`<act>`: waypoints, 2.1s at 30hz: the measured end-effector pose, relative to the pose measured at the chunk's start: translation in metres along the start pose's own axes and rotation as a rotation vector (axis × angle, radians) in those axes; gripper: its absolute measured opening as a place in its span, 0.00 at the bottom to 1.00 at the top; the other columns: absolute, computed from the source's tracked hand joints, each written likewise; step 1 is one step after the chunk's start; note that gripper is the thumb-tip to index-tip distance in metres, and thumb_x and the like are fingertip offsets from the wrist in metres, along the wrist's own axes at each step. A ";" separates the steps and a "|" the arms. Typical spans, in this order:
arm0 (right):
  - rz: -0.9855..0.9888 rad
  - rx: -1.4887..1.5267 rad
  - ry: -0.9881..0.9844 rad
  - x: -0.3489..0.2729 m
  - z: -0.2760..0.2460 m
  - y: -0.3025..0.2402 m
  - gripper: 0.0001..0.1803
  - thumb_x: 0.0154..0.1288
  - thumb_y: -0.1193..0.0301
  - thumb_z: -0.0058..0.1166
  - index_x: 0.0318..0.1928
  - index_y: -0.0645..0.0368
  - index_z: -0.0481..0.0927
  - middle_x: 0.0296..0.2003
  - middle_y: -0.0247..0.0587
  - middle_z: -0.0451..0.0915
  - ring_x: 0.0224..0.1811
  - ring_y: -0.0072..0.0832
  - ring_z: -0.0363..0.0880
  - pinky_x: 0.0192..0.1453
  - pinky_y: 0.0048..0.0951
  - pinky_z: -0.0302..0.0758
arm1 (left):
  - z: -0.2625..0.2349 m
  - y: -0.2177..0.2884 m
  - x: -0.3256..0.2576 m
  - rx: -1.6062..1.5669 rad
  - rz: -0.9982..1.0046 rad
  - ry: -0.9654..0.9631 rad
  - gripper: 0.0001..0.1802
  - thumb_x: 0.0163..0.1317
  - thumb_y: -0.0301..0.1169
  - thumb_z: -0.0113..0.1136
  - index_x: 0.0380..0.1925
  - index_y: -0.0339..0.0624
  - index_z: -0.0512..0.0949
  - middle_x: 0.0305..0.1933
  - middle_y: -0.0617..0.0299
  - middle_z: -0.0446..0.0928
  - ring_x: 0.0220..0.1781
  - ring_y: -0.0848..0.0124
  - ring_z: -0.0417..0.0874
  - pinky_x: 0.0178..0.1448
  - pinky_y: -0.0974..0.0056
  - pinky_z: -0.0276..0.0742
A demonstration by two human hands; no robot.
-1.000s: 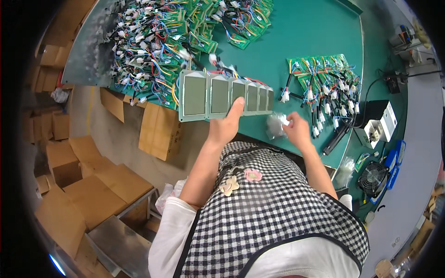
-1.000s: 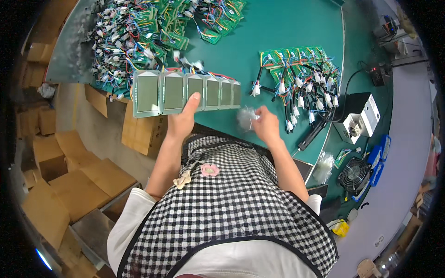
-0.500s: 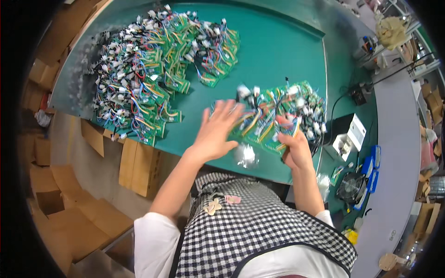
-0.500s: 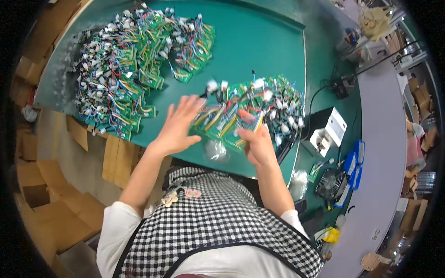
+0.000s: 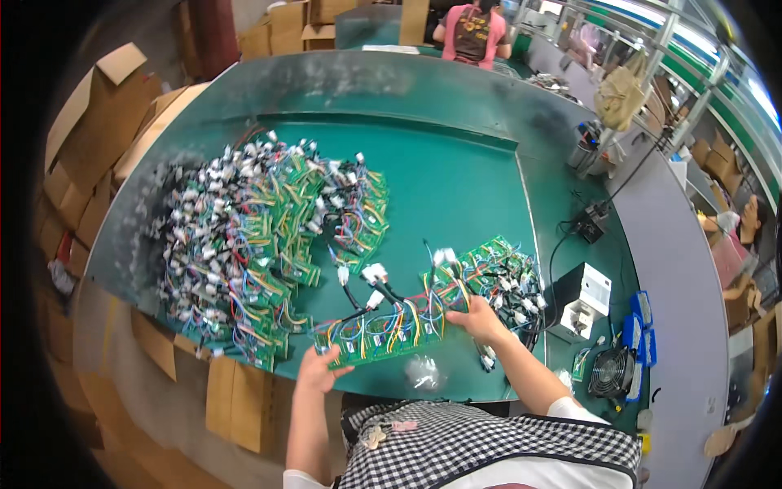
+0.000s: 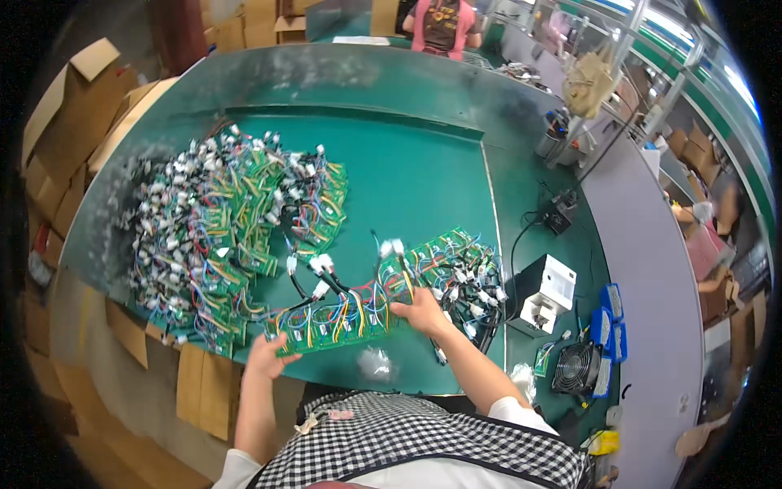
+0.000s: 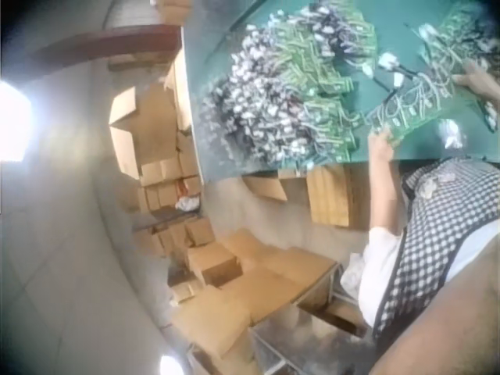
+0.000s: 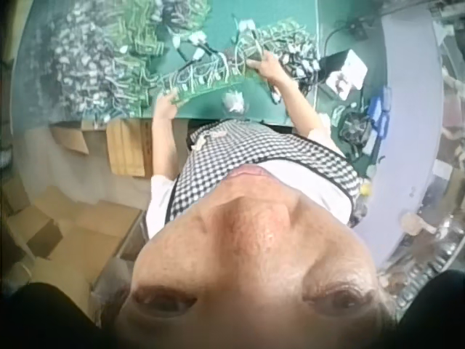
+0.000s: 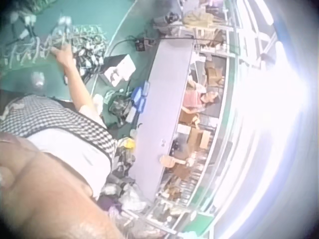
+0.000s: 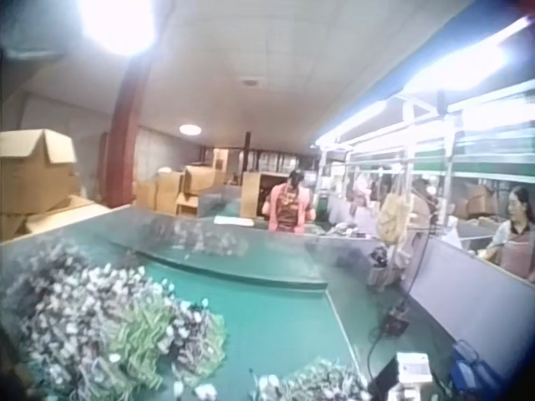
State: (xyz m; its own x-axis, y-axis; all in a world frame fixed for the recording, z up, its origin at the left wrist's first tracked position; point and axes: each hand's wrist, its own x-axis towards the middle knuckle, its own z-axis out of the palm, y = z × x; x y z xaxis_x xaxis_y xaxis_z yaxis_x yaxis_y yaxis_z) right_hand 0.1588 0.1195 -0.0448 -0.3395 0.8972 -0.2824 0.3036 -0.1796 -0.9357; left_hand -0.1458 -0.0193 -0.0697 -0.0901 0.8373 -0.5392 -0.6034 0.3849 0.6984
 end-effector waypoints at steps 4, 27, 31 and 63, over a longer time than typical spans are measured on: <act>-0.071 -0.723 0.382 0.026 0.013 -0.024 0.16 0.46 0.66 0.60 0.34 0.64 0.76 0.29 0.55 0.78 0.34 0.50 0.76 0.39 0.41 0.72 | 0.041 -0.020 -0.003 -0.083 0.178 0.185 0.17 0.59 0.26 0.51 0.49 0.42 0.67 0.44 0.59 0.73 0.40 0.63 0.78 0.36 0.55 0.81; -0.193 -0.583 0.522 0.035 0.035 -0.022 0.18 0.48 0.72 0.58 0.37 0.64 0.65 0.32 0.57 0.75 0.39 0.51 0.74 0.40 0.45 0.68 | 0.074 -0.017 0.022 0.170 0.279 0.265 0.21 0.62 0.25 0.48 0.55 0.46 0.60 0.51 0.58 0.68 0.46 0.66 0.73 0.36 0.57 0.78; -0.127 -0.413 0.470 0.043 0.028 -0.011 0.20 0.44 0.75 0.61 0.39 0.63 0.68 0.39 0.56 0.73 0.45 0.47 0.72 0.44 0.40 0.68 | 0.078 -0.008 0.028 0.110 0.339 0.299 0.18 0.62 0.27 0.49 0.52 0.43 0.61 0.50 0.57 0.69 0.45 0.65 0.74 0.39 0.56 0.77; -0.047 -0.430 0.192 0.058 0.084 -0.034 0.30 0.47 0.74 0.62 0.50 0.65 0.62 0.40 0.47 0.75 0.41 0.34 0.75 0.48 0.32 0.69 | 0.073 -0.029 0.084 0.342 0.427 0.227 0.17 0.60 0.21 0.48 0.50 0.40 0.64 0.46 0.59 0.73 0.42 0.68 0.78 0.41 0.60 0.78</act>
State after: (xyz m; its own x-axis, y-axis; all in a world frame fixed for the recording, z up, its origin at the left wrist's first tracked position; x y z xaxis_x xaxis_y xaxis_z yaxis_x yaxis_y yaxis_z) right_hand 0.0536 0.1433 -0.0467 -0.2028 0.9661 -0.1599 0.6467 0.0096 -0.7626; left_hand -0.0780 0.0686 -0.1008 -0.4586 0.8562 -0.2380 -0.1903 0.1669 0.9674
